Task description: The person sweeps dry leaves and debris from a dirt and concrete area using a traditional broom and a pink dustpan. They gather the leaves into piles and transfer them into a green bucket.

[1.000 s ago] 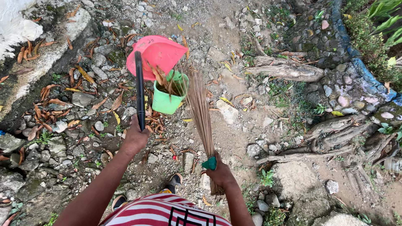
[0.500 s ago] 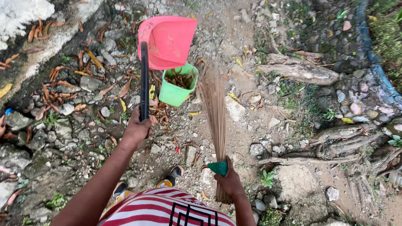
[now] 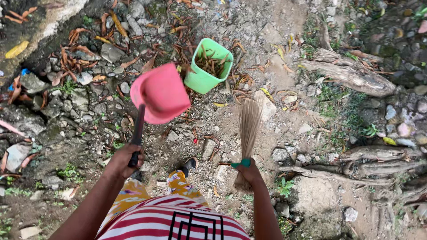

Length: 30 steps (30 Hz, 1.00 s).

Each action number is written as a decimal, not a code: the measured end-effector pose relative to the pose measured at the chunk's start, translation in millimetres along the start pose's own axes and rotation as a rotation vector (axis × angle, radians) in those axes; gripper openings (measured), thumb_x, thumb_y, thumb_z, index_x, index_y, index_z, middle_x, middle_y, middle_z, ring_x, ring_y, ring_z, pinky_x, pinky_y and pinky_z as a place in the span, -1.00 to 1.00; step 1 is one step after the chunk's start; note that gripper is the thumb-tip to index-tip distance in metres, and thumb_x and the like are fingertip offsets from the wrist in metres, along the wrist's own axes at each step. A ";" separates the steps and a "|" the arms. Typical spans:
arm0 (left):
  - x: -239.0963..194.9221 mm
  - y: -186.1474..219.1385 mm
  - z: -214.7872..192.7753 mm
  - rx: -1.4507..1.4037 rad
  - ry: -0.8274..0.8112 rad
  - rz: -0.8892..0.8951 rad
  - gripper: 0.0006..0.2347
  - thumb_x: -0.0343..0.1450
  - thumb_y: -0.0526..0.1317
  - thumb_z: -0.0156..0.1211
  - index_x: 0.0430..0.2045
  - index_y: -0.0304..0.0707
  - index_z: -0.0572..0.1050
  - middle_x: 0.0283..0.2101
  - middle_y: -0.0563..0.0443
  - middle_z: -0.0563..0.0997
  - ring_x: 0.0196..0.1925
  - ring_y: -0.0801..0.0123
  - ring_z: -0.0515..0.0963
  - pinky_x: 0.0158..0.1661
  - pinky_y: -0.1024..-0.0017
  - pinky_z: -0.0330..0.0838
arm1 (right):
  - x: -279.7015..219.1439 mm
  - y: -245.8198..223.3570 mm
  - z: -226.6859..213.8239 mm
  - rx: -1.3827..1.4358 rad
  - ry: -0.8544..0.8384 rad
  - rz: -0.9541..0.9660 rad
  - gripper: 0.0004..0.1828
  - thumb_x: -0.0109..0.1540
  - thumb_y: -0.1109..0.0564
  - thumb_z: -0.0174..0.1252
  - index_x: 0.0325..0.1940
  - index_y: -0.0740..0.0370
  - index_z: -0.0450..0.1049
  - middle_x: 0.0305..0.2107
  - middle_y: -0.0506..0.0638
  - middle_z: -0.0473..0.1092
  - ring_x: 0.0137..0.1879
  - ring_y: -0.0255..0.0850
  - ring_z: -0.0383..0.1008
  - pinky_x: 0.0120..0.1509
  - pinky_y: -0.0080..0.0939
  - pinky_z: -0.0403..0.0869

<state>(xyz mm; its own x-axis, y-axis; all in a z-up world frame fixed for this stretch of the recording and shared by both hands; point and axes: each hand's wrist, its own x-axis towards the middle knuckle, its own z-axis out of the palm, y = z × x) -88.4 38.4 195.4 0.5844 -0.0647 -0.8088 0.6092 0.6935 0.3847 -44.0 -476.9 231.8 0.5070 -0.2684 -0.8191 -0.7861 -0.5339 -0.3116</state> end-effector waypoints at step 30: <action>190.6 -81.3 -37.5 -0.619 0.418 -0.196 -0.87 0.43 -0.42 0.02 -0.21 -0.33 0.26 -0.22 -0.18 0.36 -0.35 0.19 0.47 -0.41 0.29 0.63 | 72.1 -310.1 132.2 -1.385 -0.395 -0.192 0.15 0.16 -0.01 0.39 0.60 0.12 -0.23 0.16 0.34 0.37 0.10 0.14 0.46 0.17 0.12 0.45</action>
<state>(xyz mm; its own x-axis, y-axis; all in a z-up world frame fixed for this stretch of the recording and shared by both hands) -46.7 -3.4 -6.7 0.1709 -0.0370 -0.9846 0.1985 0.9801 -0.0023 189.6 -224.7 205.7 0.2548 0.0067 -0.9670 0.3620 -0.9279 0.0889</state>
